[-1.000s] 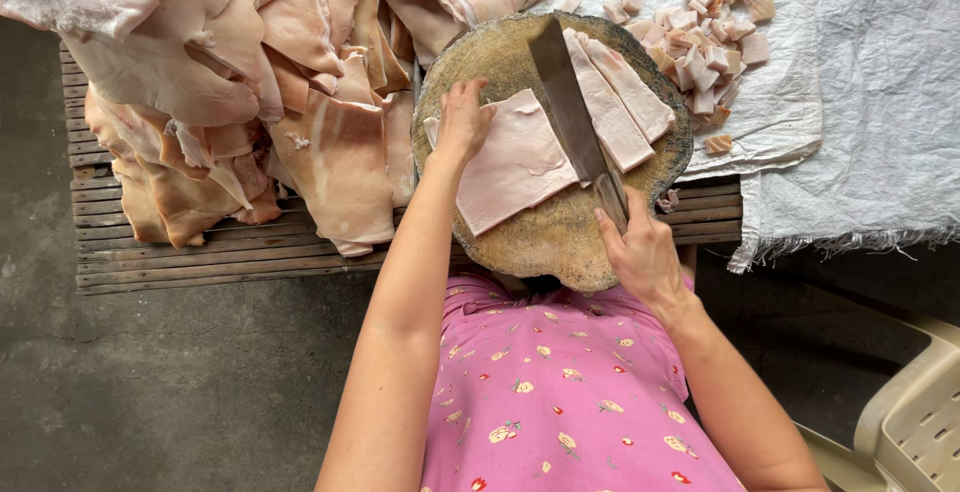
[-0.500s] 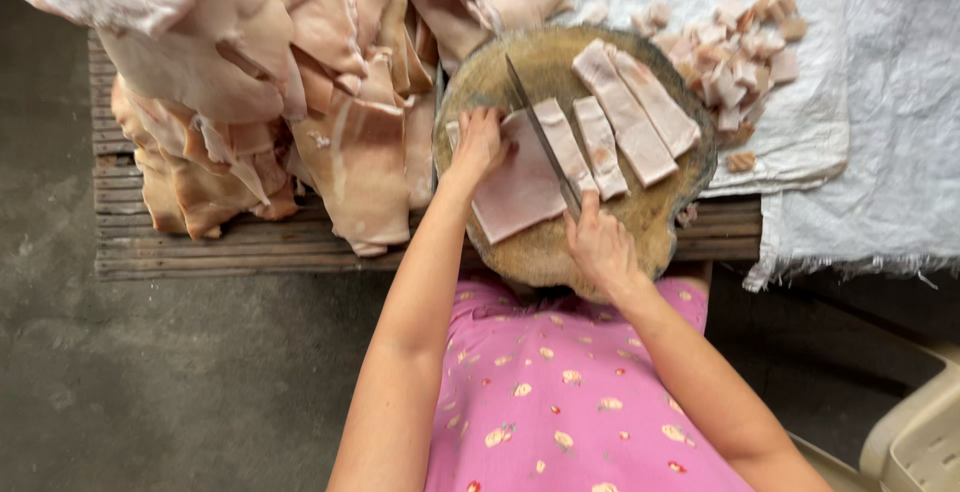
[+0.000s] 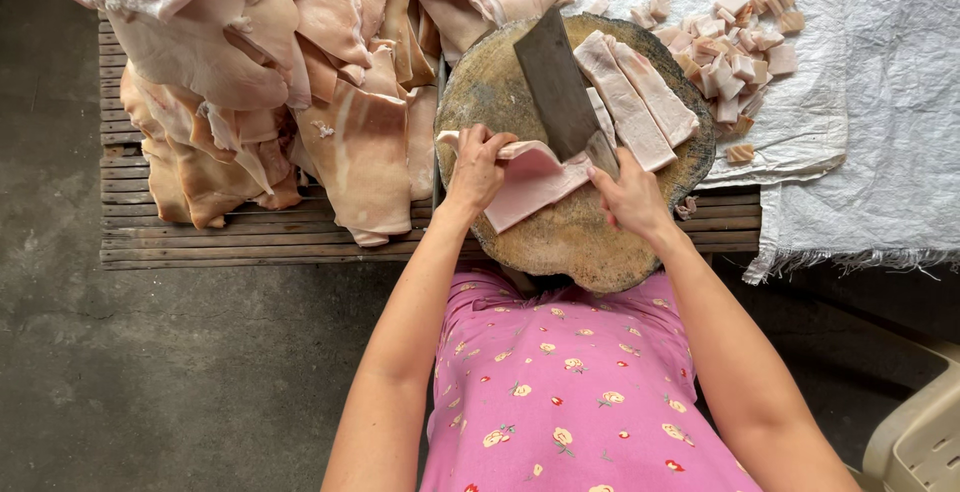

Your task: The person slices sheets of pork skin into small rectangular pieces using a large cleaver on a wooden cutting board.

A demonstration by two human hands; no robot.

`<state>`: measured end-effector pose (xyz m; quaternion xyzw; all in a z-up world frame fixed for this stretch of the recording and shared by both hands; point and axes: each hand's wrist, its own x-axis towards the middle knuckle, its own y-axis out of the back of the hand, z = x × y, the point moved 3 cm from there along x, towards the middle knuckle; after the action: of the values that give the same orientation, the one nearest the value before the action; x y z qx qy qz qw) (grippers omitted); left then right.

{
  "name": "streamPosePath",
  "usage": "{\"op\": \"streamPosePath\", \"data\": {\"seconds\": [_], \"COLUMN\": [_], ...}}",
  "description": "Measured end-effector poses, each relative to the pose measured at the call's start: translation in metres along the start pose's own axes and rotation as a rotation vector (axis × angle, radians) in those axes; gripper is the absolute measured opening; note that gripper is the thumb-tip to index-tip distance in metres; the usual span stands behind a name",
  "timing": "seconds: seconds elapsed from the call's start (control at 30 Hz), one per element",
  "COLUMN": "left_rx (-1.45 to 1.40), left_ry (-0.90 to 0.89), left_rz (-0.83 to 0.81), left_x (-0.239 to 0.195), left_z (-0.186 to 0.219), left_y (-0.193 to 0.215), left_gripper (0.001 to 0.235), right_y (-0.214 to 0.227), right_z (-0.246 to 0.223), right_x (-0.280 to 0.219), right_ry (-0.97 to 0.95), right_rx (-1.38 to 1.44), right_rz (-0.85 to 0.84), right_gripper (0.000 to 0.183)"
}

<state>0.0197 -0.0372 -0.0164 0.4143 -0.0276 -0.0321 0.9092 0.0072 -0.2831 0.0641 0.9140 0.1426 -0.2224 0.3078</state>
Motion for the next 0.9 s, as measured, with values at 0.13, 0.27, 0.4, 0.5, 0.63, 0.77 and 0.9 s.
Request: {"op": "streamPosePath", "data": {"seconds": [0.13,0.27,0.4,0.5,0.63,0.77,0.9], "left_rx": [-0.026,-0.018,-0.050,-0.066,-0.067,-0.117,0.011], "left_ry": [-0.067,-0.111,-0.100,-0.105,-0.076,0.118,0.167], "left_rz": [0.034,0.084,0.080,0.077,0.065,-0.082,-0.130], "left_x": [-0.018,-0.026,-0.030,-0.035,-0.026,0.009,0.050], "left_z": [0.005,0.010,0.012,0.014,0.016,0.014,0.012], "left_y": [0.008,0.011,0.014,0.018,0.026,0.021,0.004], "left_gripper": [0.030,0.034,0.036,0.035,0.037,0.032,0.052], "right_y": [0.015,0.020,-0.002,-0.026,-0.022,-0.006,-0.010], "right_z": [-0.005,-0.008,0.013,0.038,0.061,0.070,0.060], "right_x": [-0.049,-0.094,-0.096,-0.074,-0.061,-0.074,-0.087], "right_ry": [0.307,0.565,0.552,0.291,0.158,0.113,0.087], "right_rx": [-0.234,-0.122,-0.118,-0.374,-0.447,-0.322,-0.208], "right_rz": [0.213,0.406,0.412,0.221,0.135,0.191,0.223], "right_gripper": [0.042,0.039,0.039,0.038,0.043,0.040,0.040]}}
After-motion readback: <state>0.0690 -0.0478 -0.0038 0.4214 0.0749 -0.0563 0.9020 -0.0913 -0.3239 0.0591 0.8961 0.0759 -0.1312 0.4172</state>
